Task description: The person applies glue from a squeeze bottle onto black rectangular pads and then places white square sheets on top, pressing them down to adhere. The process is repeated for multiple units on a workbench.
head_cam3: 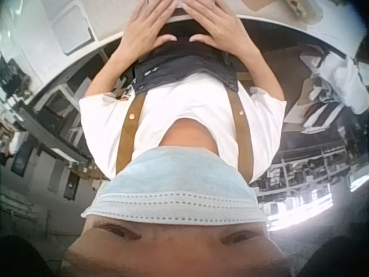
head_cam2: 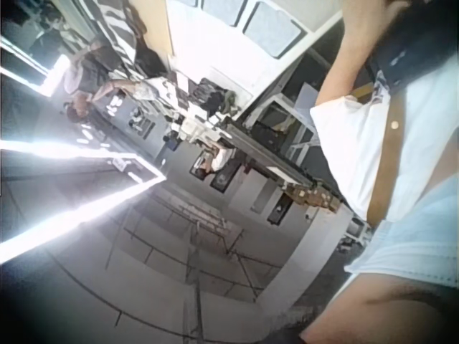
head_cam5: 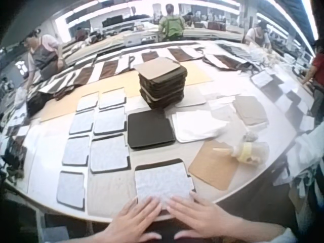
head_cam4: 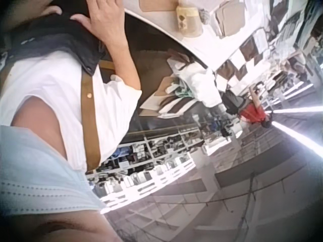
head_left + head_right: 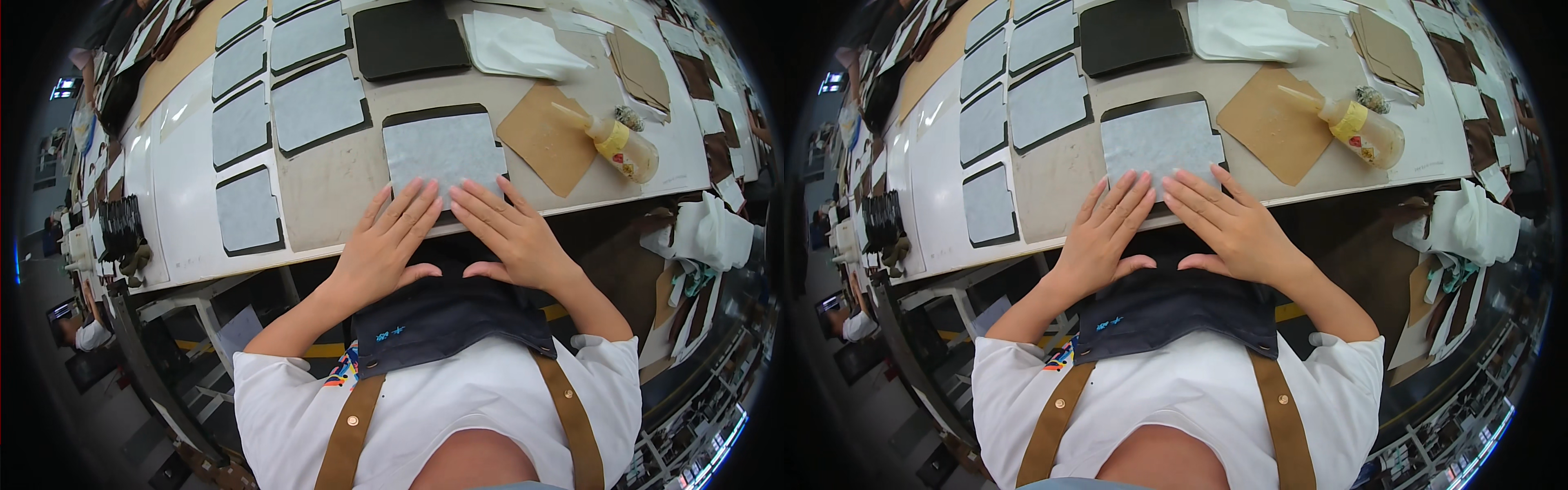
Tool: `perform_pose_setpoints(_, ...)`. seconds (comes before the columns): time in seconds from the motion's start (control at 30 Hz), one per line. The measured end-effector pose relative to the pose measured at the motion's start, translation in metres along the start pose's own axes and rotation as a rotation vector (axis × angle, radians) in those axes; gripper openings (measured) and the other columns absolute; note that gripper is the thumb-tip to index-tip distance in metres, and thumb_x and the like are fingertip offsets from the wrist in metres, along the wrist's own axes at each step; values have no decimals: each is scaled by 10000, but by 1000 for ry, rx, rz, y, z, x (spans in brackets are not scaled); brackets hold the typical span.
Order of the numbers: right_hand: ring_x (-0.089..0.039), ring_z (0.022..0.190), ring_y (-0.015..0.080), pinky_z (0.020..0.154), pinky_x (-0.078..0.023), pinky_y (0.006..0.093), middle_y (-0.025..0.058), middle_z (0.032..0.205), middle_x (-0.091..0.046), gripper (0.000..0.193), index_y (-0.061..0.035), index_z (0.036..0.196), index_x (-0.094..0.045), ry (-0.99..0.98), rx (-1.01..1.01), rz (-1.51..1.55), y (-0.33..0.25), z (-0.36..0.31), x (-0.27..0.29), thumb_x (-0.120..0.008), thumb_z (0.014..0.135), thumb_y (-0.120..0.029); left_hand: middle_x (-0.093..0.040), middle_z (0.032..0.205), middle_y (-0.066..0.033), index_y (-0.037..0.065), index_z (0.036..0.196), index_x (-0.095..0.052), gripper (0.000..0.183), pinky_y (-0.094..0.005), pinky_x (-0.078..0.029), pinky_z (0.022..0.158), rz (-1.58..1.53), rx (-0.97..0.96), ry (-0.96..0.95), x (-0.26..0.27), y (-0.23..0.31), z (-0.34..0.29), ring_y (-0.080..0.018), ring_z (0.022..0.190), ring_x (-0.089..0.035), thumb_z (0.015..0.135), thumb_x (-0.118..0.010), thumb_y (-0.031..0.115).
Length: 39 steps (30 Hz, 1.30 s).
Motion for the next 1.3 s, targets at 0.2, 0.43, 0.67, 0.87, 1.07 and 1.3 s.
perform_pose_setpoints(0.2,-591,1306,283,1161,-385,508,97,1320,-666,436,-18,1193,-680,272,-57,-74,13,-33,25,-766,858,-284,-582,1450,-122,59,1406,-573,739,-491,-301,1186,6,-28,157,12,-15,-32,-315,1415,-480,918,-556,614)
perform_pose_setpoints(0.43,-576,995,246,1052,-385,481,28,992,-627,241,-109,988,-696,410,-115,7,12,5,30,-812,778,-126,-692,1169,-64,79,1208,-692,452,-471,-411,1067,-120,16,530,38,-24,-23,-267,1164,-629,937,-645,438)
perform_pose_setpoints(0.67,-549,1037,237,1060,-311,454,15,1014,-600,244,-107,958,-655,211,-155,111,19,27,31,-815,775,-133,-693,1152,-76,82,1182,-699,353,-458,-411,1049,-209,82,610,40,-34,-31,-284,1124,-633,980,-613,359)
perform_pose_setpoints(0.87,-553,1002,220,1014,-317,434,9,959,-598,200,-112,903,-660,182,-148,145,23,31,32,-813,774,-112,-693,946,-89,52,977,-722,188,-344,-472,761,-550,255,651,32,-50,-41,-218,845,-633,1004,-607,198)
perform_pose_setpoints(1.07,-577,867,204,959,-339,425,-10,874,-619,174,-112,849,-665,425,-61,54,9,29,48,-815,761,-92,-634,768,-33,9,897,-680,244,-230,-416,565,-915,582,475,10,-71,-33,-67,626,-550,1044,-584,180)
perform_pose_setpoints(1.3,-589,845,167,993,-367,428,-27,883,-630,194,-126,869,-679,409,105,-27,-26,21,28,-833,752,-133,-621,752,3,-10,975,-671,273,-202,-384,515,-1167,714,308,0,-95,-12,-40,547,-513,1062,-571,228)
Point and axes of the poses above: each hand's wrist, its own z-axis towards the middle knuckle, its own x-axis out of the back of the hand, y = z × x, the point moved 8 cm from there along z, towards the middle knuckle
